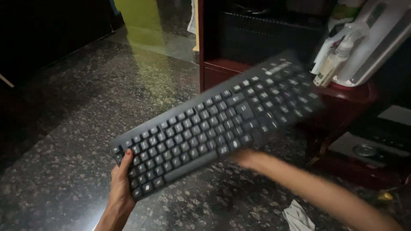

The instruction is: The person cleans a black computer keyboard on the floor using a small brush and a cloth. They brush the keys and the back of the keyboard, then wipe the surface of a wooden desk.

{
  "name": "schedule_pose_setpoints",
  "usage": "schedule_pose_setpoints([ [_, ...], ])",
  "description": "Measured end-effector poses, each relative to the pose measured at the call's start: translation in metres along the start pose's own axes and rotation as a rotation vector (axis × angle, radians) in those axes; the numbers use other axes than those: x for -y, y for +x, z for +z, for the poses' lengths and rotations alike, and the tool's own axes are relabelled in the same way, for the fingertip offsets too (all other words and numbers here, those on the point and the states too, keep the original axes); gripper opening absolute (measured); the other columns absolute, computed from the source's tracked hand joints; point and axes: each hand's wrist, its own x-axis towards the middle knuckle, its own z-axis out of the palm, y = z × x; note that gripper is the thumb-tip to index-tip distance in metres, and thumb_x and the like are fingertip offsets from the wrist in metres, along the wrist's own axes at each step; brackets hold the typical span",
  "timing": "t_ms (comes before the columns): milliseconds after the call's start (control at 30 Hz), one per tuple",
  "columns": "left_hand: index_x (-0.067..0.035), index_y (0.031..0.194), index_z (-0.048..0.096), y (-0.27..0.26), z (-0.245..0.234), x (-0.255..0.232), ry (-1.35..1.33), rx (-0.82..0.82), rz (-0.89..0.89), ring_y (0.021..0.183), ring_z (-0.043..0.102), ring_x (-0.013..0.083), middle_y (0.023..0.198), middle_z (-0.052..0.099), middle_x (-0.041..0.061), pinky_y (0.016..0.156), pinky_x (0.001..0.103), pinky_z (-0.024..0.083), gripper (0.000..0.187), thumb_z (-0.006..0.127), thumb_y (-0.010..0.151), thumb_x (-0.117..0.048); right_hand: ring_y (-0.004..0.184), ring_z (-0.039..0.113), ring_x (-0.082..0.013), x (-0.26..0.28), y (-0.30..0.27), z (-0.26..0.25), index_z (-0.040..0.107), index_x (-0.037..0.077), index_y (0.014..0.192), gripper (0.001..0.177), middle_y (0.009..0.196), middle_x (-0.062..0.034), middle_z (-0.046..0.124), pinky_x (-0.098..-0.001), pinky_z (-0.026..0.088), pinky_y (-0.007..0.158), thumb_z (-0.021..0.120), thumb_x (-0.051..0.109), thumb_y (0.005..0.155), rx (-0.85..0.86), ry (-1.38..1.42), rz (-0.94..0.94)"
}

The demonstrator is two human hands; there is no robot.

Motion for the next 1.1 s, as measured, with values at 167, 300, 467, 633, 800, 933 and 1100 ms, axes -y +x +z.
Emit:
schedule_pose_setpoints([
  [167, -0.005, 0.1, 0.069, -0.004, 0.0, -0.017, -0.037, -0.122, 0.233, 0.063, 0.068, 0.0118, 0.084, 0.072, 0.003, 0.056, 0.029, 0.059, 0.029, 0.076, 0.089, -0.031, 0.06, 0.056, -0.0124, 0.004, -0.099, 0.014, 0.058, 0.011, 0.131, 0.031, 0.083, -0.0023, 0.069, -0.0304, 0.046, 0.051, 0.048, 0.017, 0.102, 0.685, -1.131, -0.139],
  [300, -0.005, 0.089, 0.072, -0.009, -0.024, -0.039, 0.204, -0.112, 0.36, 0.055, 0.058, 0.0094, 0.075, 0.068, 0.002, 0.046, 0.027, 0.046, 0.026, 0.08, 0.091, -0.029, 0.072, 0.067, -0.0116, 0.063, -0.171, 0.02, 0.072, 0.01, 0.112, 0.025, 0.087, -0.003, 0.075, -0.0311, 0.055, 0.064, 0.061, 0.026, 0.097, 0.825, -1.832, -0.197],
  [467, 0.0, 0.077, 0.075, -0.02, -0.034, -0.056, 0.427, 0.027, 0.261, 0.047, 0.058, 0.012, 0.065, 0.071, 0.008, 0.042, 0.027, 0.044, 0.025, 0.08, 0.083, -0.024, 0.062, 0.069, -0.0124, 0.168, -0.188, 0.046, 0.08, 0.016, 0.086, 0.026, 0.071, -0.0018, 0.077, -0.0294, 0.056, 0.058, 0.073, 0.041, 0.086, 0.328, -1.924, -0.544],
  [633, 0.002, 0.07, 0.073, -0.003, -0.052, -0.039, 0.472, 0.219, 0.136, 0.044, 0.06, 0.0123, 0.06, 0.071, 0.007, 0.04, 0.028, 0.048, 0.028, 0.08, 0.079, -0.024, 0.053, 0.058, -0.0075, 0.213, -0.173, 0.047, 0.069, 0.006, 0.063, 0.032, 0.06, -0.0001, 0.067, -0.0221, 0.048, 0.051, 0.085, 0.032, 0.074, 0.143, -1.814, -0.987],
  [800, 0.001, 0.079, 0.065, 0.013, -0.089, -0.026, 0.309, 0.348, 0.202, 0.051, 0.062, 0.0122, 0.068, 0.068, 0.005, 0.045, 0.028, 0.05, 0.036, 0.084, 0.082, -0.029, 0.047, 0.044, -0.0124, 0.216, -0.143, 0.028, 0.07, 0.01, 0.074, 0.019, 0.055, -0.0021, 0.056, -0.0251, 0.033, 0.047, 0.08, 0.024, 0.083, 0.202, -1.543, -0.975],
  [933, -0.006, 0.103, 0.065, -0.004, -0.091, -0.028, 0.101, 0.276, 0.143, 0.066, 0.073, 0.0138, 0.085, 0.073, 0.004, 0.056, 0.034, 0.062, 0.045, 0.078, 0.076, -0.039, 0.066, 0.055, -0.0095, 0.195, -0.116, 0.005, 0.065, 0.012, 0.083, 0.02, 0.076, 0.0019, 0.058, -0.022, 0.05, 0.057, 0.065, 0.027, 0.097, 0.531, -1.341, -1.024],
  [1100, -0.013, 0.113, 0.062, -0.017, -0.048, -0.023, -0.083, 0.035, 0.078, 0.076, 0.074, 0.0118, 0.095, 0.073, 0.001, 0.065, 0.033, 0.063, 0.046, 0.072, 0.083, -0.046, 0.066, 0.059, -0.0158, 0.077, -0.108, 0.017, 0.063, 0.012, 0.092, 0.029, 0.076, -0.0037, 0.06, -0.0295, 0.053, 0.062, 0.05, 0.035, 0.102, 0.599, -1.354, -0.591],
])
